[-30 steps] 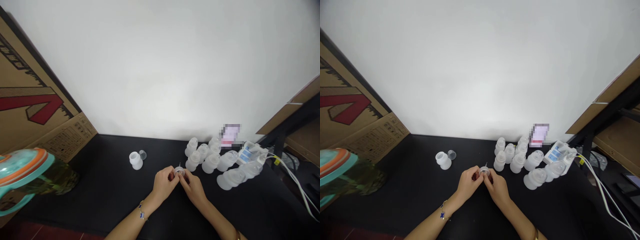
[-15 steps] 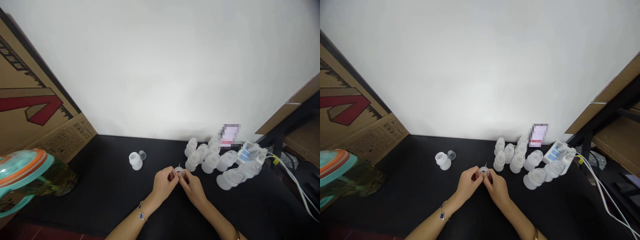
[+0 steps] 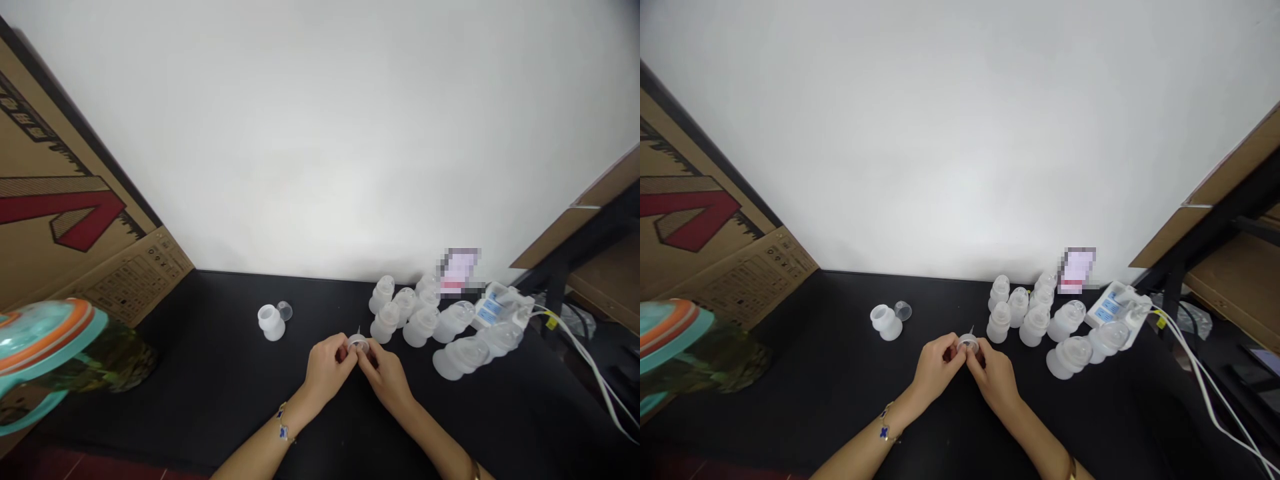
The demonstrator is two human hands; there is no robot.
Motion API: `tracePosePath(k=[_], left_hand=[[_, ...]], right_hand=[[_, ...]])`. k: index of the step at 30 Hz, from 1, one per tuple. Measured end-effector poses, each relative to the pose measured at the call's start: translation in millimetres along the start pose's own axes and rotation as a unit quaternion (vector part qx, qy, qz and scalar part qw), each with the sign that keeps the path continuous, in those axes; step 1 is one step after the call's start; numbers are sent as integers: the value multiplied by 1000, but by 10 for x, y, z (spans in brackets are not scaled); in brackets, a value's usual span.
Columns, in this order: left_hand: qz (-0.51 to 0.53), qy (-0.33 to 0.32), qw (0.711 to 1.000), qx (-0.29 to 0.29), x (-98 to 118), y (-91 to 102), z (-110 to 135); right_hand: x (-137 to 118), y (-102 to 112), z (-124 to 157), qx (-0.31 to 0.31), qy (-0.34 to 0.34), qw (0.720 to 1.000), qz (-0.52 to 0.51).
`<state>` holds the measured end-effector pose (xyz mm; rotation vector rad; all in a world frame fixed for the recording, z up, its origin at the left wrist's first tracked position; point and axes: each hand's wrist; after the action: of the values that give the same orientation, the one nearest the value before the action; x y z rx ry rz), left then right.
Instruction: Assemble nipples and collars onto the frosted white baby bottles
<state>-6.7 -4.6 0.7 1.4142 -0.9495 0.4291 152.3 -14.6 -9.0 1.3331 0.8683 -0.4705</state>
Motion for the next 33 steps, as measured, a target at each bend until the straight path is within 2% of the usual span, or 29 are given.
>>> tracePosePath(k=[25,33], left_hand=[[1,-5,1000,-2,-12,-4,-1],[-30,-7,999,8,23,30,-7]], right_hand=[[13,-17,-3,1,5,1000,8],[-90,35,29,9,11,1000,-14]])
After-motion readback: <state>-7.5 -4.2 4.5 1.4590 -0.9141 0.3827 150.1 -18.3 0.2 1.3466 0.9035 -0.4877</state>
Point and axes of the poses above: each hand's wrist, its own z-axis away from the middle knuckle, its own y-axis out of the back of the hand, x = y × z, and after that the axes turned 10 degrees about -x, right-handed
